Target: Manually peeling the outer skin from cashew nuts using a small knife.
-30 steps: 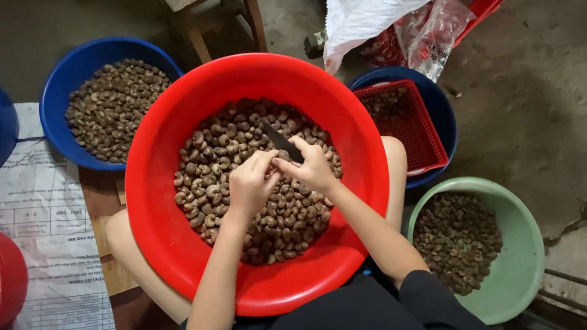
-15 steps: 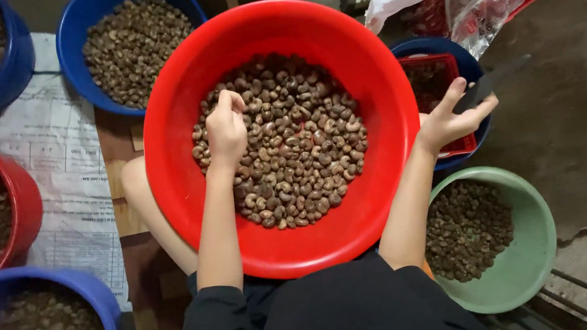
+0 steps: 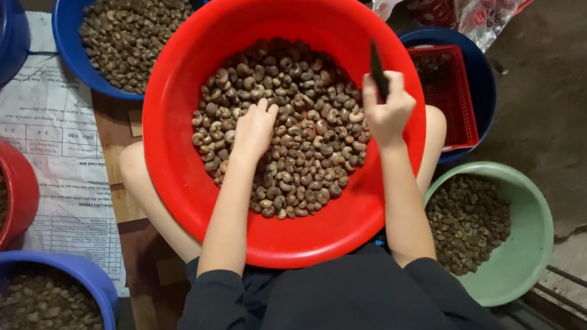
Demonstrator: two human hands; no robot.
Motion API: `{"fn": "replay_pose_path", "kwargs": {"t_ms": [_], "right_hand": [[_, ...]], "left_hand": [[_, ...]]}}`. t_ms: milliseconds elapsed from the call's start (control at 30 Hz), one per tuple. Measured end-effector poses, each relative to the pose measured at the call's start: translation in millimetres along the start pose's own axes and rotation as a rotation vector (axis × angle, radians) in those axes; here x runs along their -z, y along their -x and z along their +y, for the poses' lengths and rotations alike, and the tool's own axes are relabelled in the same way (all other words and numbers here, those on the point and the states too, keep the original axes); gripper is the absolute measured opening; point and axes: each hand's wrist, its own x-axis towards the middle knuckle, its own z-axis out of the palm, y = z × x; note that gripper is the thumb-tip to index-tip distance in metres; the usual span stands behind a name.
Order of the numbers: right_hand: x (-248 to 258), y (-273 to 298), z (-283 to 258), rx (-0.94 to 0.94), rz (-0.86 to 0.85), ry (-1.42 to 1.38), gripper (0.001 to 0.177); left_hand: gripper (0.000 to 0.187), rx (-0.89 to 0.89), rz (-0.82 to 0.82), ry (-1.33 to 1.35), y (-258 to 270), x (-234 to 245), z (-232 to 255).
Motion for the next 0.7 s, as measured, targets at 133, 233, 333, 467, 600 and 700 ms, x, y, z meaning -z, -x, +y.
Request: {"fn": "replay_pose_path", "kwargs": {"t_ms": [133,233,333,467,600,700], "right_hand": [[-3,4,-19,0.027,-0.100,-0.053,0.021],[-3,9,-30,0.031,-0.165,-0.070,0.021],[-4,12,-37,0.078,-0.274,-0.005,0.019],[-9,19,-50,0.184,-0.437,0.078,0.018],[-20,32,-44,0.327,-0.560,0.096,0.018],[-22,32,-33,0.314,-0.518,0.233,0.018]], "left_hand": [[0.010,-0.070,0.092,-0.077,-3,-31,-12],[0.011,-0.061,0.100,-0.096,-2,-24,-8],[0.028,0.065,-0.054,0.294,-1,27,5],[0.020,0.191,0.223,0.890,3,87,27],[0.016,0.176,0.419,0.981,5,100,32],[0.024,0.100,0.432,0.700,10,113,29]]}}
